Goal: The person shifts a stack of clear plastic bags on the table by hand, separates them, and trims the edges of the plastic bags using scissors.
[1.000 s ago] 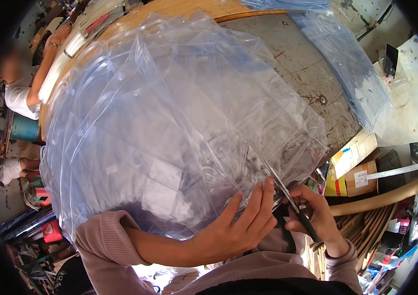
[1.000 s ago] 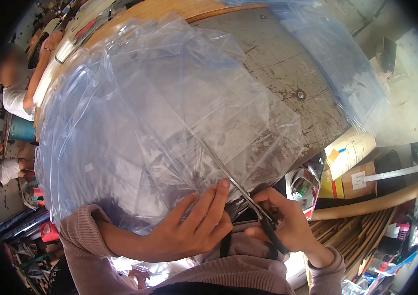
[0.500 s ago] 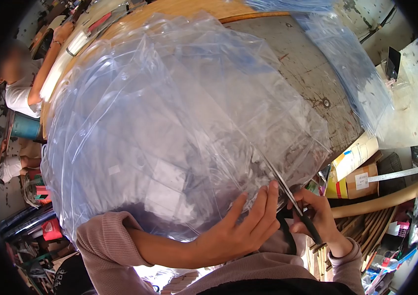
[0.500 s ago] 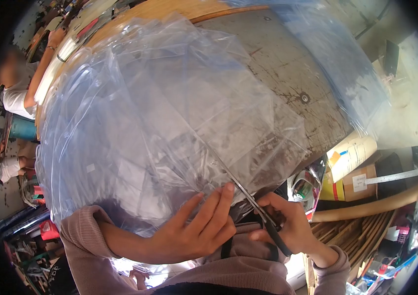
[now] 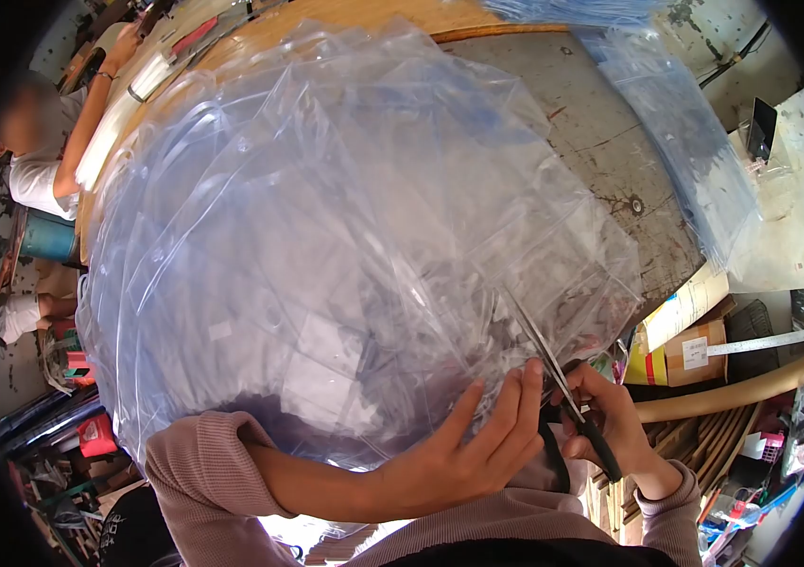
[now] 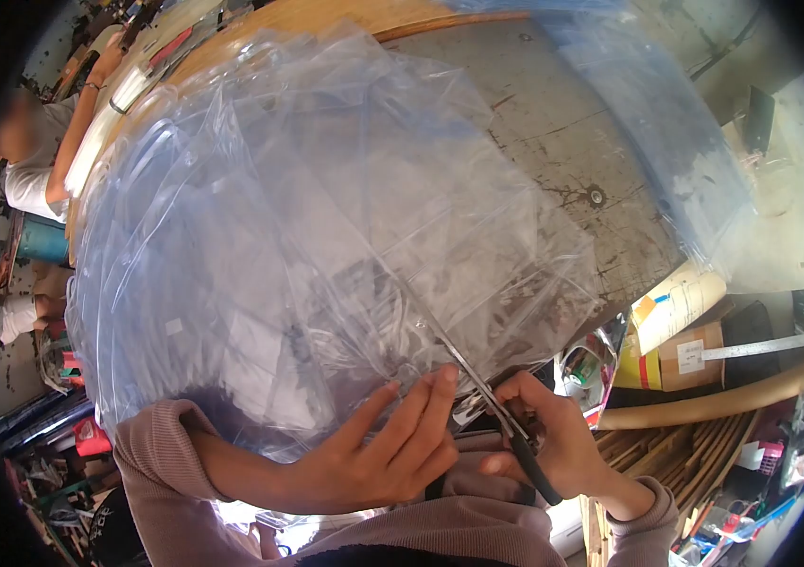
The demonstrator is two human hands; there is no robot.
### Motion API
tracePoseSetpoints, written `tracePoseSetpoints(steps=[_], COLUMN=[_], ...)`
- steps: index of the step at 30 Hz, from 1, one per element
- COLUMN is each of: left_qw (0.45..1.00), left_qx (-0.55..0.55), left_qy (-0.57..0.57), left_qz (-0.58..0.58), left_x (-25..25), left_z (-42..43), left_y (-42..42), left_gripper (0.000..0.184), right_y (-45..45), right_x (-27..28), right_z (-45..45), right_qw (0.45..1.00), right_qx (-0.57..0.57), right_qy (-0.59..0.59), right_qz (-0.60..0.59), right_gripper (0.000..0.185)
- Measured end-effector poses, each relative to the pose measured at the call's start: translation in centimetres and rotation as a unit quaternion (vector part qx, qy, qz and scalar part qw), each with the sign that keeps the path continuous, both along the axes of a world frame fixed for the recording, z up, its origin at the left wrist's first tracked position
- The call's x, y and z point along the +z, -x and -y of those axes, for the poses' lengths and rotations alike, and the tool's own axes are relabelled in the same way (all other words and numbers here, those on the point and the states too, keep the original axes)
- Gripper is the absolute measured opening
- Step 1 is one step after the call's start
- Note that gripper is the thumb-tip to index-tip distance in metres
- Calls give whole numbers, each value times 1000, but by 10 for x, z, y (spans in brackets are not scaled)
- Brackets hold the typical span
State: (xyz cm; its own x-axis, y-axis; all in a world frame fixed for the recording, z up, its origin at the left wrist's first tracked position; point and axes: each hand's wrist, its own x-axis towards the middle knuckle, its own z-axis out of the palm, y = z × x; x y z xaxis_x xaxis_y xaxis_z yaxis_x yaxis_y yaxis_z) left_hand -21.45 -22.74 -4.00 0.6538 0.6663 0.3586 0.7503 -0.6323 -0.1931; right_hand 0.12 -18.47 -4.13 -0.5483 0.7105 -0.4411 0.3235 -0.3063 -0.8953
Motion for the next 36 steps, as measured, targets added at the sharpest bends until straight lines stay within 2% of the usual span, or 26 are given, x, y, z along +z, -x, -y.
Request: tracePoseSetpoints(steps=[11,16,26,28,36], left_qw=[1000,1000,1000,1000,1000], left_qx=[-4,-7,-17,-15,-14], left_qy=[5,-10,-10,-12,-16], left_qz=[-4,-10,3,4,3], left_x=[1,2,1,2,3], left_z=[0,-1,-1,-1,-1], left_y=[1,2,2,2,3], left_gripper=[21,20,20,20,19], right_y=[-9,-5,-3,-1,-1], right_x=[-1,1,10,12,11], right_z=[-3,-3,-7,-7,-8], right_qw=[996,999,999,997,998], right_qx=[51,13,28,28,13], right_qy=[-41,31,15,-33,-21], right_qz=[56,7,39,66,58], right_gripper=[64,61,64,63,62])
